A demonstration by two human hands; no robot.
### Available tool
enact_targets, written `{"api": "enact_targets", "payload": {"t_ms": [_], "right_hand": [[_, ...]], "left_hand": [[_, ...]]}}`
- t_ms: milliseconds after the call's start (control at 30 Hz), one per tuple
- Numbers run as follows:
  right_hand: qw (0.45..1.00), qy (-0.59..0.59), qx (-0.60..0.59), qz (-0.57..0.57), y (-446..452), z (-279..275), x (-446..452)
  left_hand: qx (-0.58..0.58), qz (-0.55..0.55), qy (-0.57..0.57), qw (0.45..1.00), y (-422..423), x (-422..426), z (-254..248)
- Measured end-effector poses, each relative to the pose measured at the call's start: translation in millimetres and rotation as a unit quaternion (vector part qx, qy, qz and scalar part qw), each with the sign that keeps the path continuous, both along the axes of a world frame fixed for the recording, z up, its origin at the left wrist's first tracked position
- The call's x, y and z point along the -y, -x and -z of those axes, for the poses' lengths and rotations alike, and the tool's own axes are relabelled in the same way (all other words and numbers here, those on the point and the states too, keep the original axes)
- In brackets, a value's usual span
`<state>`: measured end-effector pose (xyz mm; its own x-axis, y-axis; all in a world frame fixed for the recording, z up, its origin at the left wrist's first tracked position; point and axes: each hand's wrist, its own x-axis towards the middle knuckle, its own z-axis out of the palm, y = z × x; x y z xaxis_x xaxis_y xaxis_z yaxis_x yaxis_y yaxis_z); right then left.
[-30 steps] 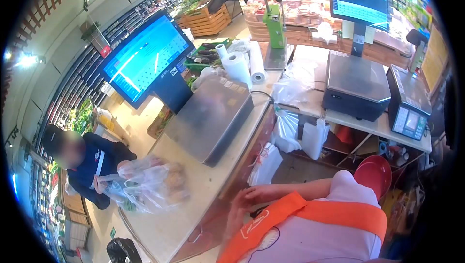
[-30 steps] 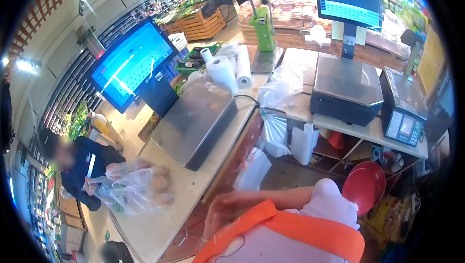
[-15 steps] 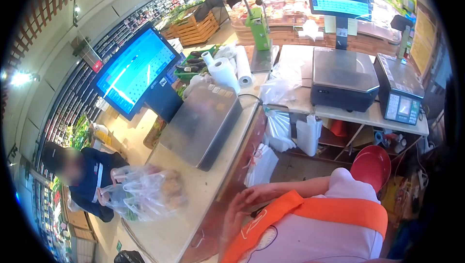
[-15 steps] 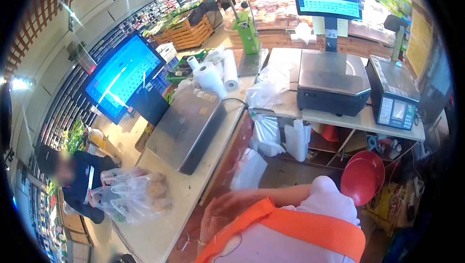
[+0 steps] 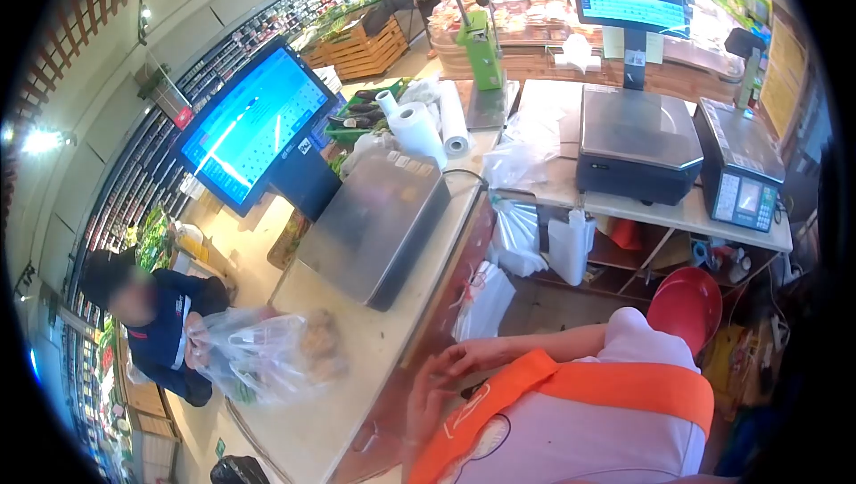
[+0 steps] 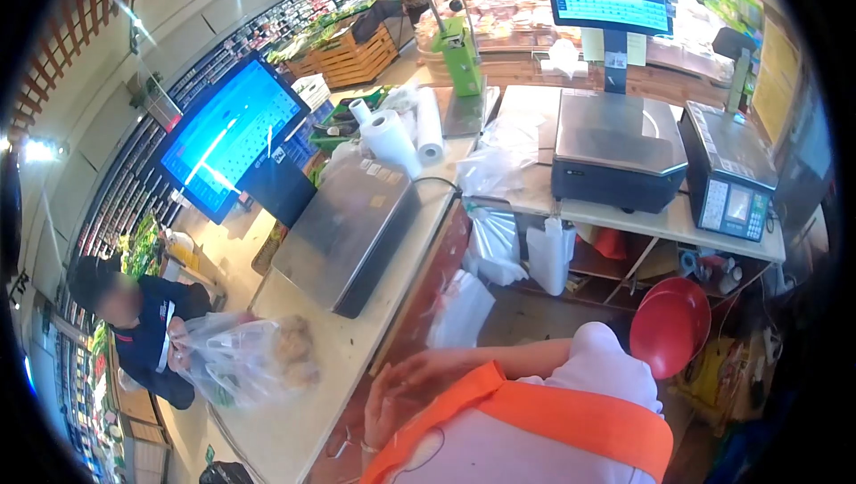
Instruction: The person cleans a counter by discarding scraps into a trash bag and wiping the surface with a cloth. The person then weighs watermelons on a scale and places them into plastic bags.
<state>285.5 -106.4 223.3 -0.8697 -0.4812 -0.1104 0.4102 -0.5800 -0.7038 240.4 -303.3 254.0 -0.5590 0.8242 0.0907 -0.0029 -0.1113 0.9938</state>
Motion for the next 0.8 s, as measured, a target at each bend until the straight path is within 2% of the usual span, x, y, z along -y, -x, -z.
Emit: {"api": "enact_targets", "payload": {"t_ms": [67,167,200,300,367,400,467,533,600,633,667,700,767,800], "right_hand": [[0.998,-0.051,-0.031,-0.002,2.9,1.6,-1.5],[0.987,-0.141,-0.077,0.004,8.5,6.1,-0.5],[0.981,-0.173,-0.092,0.007,10.2,4.9,1.5],[0.998,-0.06,-0.008,0.004,3.7,-24.1,11.4],[0.995,-0.085,-0.051,-0.006,19.8,39.6,17.1],[0.993,-0.096,-0.074,-0.01,25.7,62.7,21.5],[0.969,-0.173,-0.167,0.049,30.2,63.9,26.4],[0.958,-0.216,-0.122,0.143,41.5,67.2,33.3],[0.937,-0.221,0.065,0.263,59.6,73.3,41.9],[0.896,-0.238,0.046,0.373,66.0,70.2,45.6],[0.841,-0.252,0.026,0.478,72.2,62.9,46.6],[0.824,-0.231,0.051,0.514,83.3,74.3,41.3],[0.783,-0.186,0.099,0.585,114.4,112.7,25.6],[0.75,-0.229,0.101,0.612,122.1,112.0,22.9]], "left_hand": [[-0.065,-0.01,0.023,0.998,-1.7,-1.0,-12.6],[-0.032,-0.023,-0.005,0.999,-3.7,1.8,-7.0],[-0.065,-0.028,0.018,0.997,-3.4,4.2,-7.8],[-0.153,-0.054,0.088,0.983,2.7,11.2,-19.9],[-0.196,-0.084,0.14,0.967,1.9,17.9,-46.9],[-0.228,-0.072,0.128,0.962,0.2,25.3,-69.8],[-0.292,-0.045,0.101,0.95,-5.0,40.5,-119.6],[-0.255,0.153,-0.068,0.952,-3.4,49.6,-147.2],[-0.205,0.333,-0.242,0.888,-2.2,58.8,-164.0],[-0.168,0.426,-0.317,0.83,-1.6,63.9,-169.8],[-0.14,0.477,-0.355,0.792,-0.8,65.4,-174.8],[-0.13,0.491,-0.368,0.779,-2.1,67.0,-177.1],[-0.116,0.491,-0.379,0.776,-4.7,71.6,-179.9],[-0.11,0.485,-0.38,0.78,-6.2,75.2,-179.4]]}}
